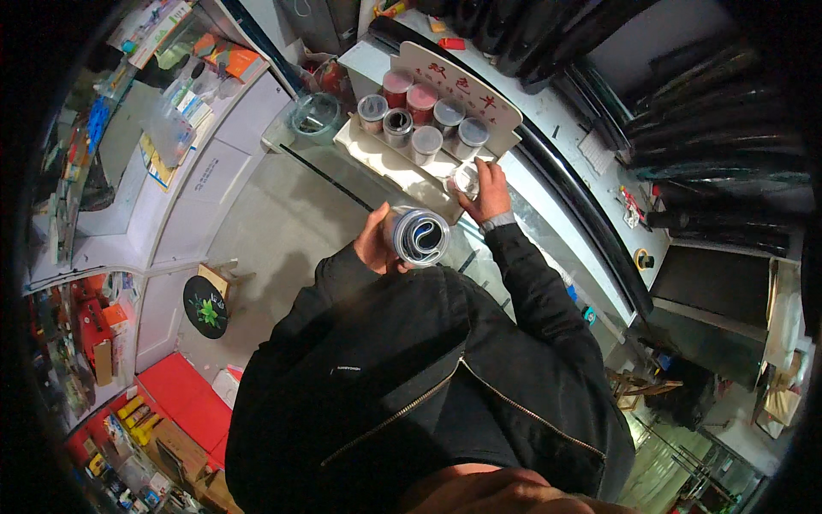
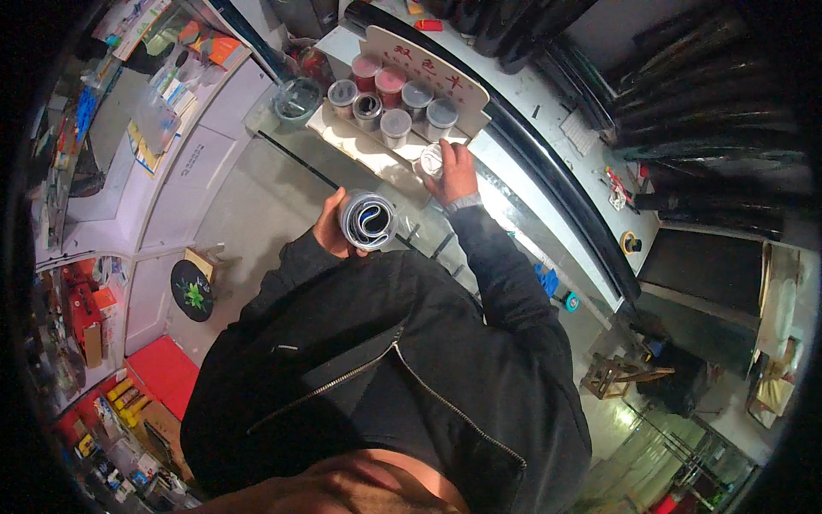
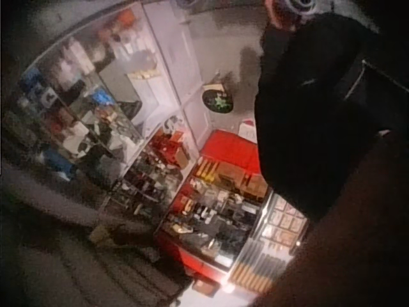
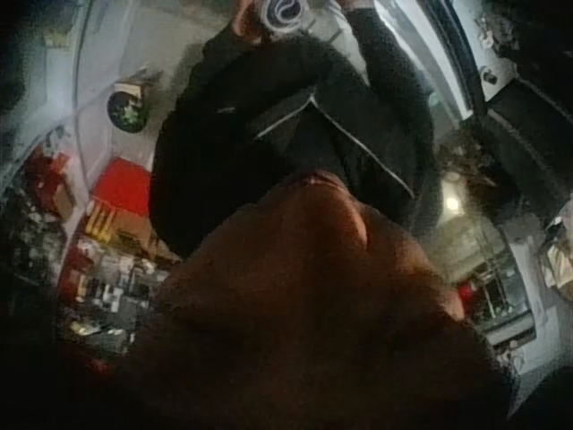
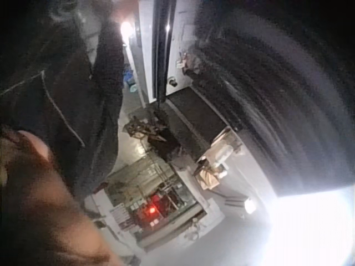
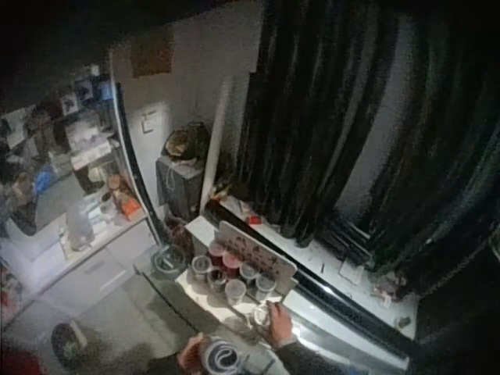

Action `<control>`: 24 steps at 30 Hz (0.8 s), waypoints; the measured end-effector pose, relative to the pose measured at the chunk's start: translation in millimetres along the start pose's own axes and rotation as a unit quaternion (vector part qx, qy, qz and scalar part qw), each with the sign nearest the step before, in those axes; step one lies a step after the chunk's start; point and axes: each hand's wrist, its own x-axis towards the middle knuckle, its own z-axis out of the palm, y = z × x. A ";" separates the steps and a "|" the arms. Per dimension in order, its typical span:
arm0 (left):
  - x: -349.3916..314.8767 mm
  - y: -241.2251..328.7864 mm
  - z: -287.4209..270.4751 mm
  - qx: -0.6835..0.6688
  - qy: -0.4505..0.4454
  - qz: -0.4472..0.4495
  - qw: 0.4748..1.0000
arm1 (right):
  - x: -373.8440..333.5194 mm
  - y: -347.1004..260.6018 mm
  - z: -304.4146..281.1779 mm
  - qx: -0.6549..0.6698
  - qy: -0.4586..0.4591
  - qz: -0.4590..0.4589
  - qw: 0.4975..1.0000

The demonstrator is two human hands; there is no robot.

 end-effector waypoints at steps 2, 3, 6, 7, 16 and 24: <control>-2.9 2.4 -5.4 -0.001 -0.009 0.014 1.000 | 10.0 6.3 25.3 -0.017 -0.031 0.010 0.999; -4.9 3.7 -9.2 -0.001 -0.009 0.021 1.000 | 12.3 10.7 35.9 -0.043 -0.067 0.034 0.996; -11.2 10.0 -23.7 -0.016 -0.006 0.018 1.000 | 16.6 23.9 63.1 -0.052 -0.080 0.041 0.995; -13.3 11.9 -28.7 -0.035 0.010 0.006 0.999 | 17.8 26.9 70.8 -0.049 -0.077 0.043 0.995; -11.4 25.3 -44.9 -0.043 -0.017 -0.013 0.999 | 16.9 19.7 79.0 -0.002 -0.086 0.053 0.995; -3.9 33.2 -43.4 -0.037 0.011 -0.022 0.999 | 3.0 -12.3 81.8 -0.028 -0.118 -0.018 0.992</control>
